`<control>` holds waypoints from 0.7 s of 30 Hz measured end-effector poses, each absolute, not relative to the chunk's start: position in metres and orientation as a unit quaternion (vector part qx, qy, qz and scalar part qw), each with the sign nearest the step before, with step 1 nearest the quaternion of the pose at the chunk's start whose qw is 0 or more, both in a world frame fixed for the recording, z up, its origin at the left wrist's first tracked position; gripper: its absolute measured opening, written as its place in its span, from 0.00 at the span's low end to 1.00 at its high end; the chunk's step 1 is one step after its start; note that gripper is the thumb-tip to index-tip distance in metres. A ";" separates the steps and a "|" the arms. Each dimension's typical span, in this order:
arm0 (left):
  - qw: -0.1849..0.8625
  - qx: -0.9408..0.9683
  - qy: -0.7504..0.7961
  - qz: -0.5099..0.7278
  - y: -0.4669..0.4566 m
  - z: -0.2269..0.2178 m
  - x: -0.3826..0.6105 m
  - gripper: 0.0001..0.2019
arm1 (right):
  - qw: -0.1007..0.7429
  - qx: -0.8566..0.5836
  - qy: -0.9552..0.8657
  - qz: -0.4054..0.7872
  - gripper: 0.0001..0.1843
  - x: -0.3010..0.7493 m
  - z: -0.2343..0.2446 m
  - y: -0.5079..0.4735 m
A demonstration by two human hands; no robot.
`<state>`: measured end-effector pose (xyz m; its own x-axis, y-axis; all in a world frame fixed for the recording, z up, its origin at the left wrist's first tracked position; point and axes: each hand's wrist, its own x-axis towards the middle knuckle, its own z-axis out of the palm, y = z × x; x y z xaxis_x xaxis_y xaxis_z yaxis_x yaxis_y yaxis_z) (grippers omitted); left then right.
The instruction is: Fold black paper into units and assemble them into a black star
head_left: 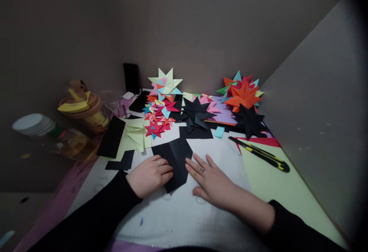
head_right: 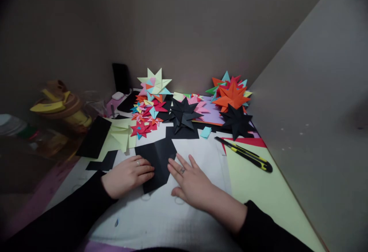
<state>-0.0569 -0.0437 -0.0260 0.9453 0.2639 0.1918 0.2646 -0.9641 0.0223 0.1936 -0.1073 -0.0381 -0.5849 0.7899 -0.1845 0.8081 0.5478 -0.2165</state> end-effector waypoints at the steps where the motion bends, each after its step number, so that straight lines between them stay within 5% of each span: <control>1: 0.001 -0.986 -0.141 -0.090 -0.044 -0.028 -0.057 0.12 | 0.030 0.454 0.881 -0.132 0.33 0.193 -0.039 -0.101; 13: -0.145 -0.965 -0.215 -0.036 -0.047 -0.026 -0.056 0.25 | -0.078 0.258 0.947 -0.175 0.21 0.217 -0.040 -0.073; 21: -0.332 -0.877 -0.338 -0.074 -0.037 -0.012 -0.046 0.14 | -0.149 0.244 0.934 -0.213 0.18 0.220 -0.049 -0.071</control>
